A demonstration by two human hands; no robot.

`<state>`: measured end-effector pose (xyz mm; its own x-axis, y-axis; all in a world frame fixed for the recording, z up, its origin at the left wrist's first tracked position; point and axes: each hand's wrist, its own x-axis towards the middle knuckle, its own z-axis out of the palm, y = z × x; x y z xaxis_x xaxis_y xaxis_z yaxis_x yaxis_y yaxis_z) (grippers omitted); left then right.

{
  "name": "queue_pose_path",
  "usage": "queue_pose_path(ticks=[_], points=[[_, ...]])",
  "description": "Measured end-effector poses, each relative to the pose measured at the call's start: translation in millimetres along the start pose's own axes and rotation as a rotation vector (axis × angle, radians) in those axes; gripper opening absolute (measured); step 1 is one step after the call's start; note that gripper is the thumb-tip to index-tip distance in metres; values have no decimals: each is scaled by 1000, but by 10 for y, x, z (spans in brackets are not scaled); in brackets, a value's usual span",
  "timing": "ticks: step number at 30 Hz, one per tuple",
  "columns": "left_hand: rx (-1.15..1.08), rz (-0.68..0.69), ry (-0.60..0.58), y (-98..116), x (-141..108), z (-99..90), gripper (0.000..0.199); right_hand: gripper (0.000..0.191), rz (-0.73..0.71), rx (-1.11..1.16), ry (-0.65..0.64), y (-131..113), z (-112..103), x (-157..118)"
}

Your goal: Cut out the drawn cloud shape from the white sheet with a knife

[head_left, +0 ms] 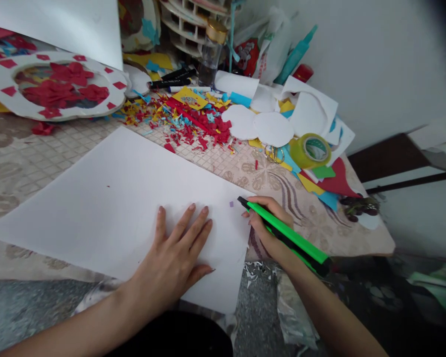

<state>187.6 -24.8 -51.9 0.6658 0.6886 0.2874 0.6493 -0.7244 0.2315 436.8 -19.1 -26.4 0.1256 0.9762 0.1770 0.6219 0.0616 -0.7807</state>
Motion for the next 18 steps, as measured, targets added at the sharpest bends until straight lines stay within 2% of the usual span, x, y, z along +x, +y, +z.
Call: queue_pose_path(ticks=[10, 18], points=[[-7, -3, 9, 7, 26, -2, 62, 23, 26, -38, -21, -130, -68, -104], [-15, -3, 9, 2, 5, -13, 63, 24, -4, -84, 30, -65, -50, -197]])
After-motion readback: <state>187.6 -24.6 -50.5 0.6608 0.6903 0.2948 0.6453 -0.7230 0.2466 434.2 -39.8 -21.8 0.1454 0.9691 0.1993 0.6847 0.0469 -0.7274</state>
